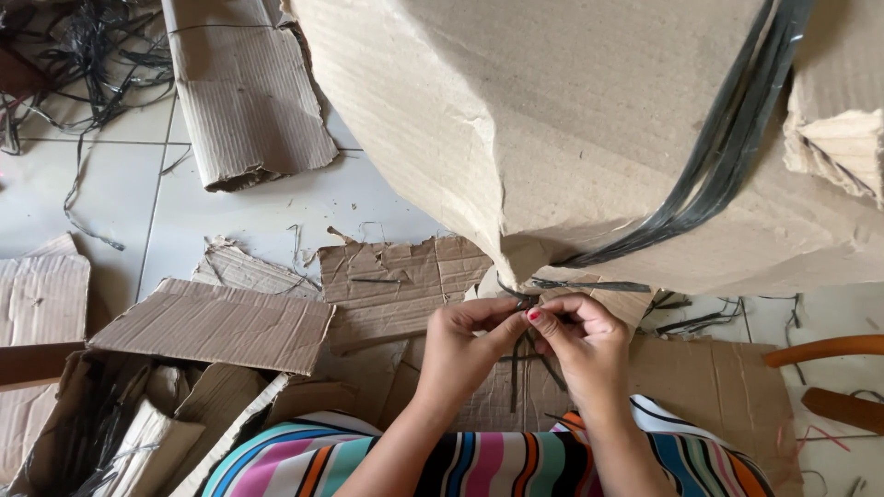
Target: Wrapping chair legs with protective cardboard and securing it with black strips
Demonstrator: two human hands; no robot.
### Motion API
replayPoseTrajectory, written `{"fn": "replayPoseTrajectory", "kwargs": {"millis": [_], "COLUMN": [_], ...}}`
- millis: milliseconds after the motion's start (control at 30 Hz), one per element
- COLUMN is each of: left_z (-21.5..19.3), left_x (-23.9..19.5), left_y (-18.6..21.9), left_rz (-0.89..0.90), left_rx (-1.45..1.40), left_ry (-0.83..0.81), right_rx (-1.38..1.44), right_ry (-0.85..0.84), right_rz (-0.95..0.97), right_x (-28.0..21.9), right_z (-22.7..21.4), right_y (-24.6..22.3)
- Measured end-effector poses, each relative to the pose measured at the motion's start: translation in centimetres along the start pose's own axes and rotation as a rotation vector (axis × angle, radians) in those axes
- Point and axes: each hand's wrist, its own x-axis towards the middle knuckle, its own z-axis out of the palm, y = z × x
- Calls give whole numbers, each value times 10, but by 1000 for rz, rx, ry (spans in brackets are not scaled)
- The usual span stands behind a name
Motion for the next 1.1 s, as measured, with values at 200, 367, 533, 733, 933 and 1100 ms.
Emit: {"fn": "replayPoseTrajectory", "kwargs": {"millis": [200,367,533,733,933,1100], "left_z": [-4,-6,-9,-7,-5,0], "left_x": [-1,-4,-1,2,6,8], "left_y": [4,11,9,6,-2,-10], "left_rz": [196,194,186,237,63,-13], "left_rx": [145,179,150,150,63,-298], "left_ry": [3,7,27,41,-5,-58], "right_rx": [61,-136,-55,-179,-137,-51], "right_ry": [-34,-84,-109,96,163,119], "right_rz": [77,145,93,-257,-367,-362], "right_x": [11,0,3,-2,-2,-5], "right_z": [-5,4,-5,-1,-6,-5], "right_y": [13,-19,-10,-9,8,-1]}}
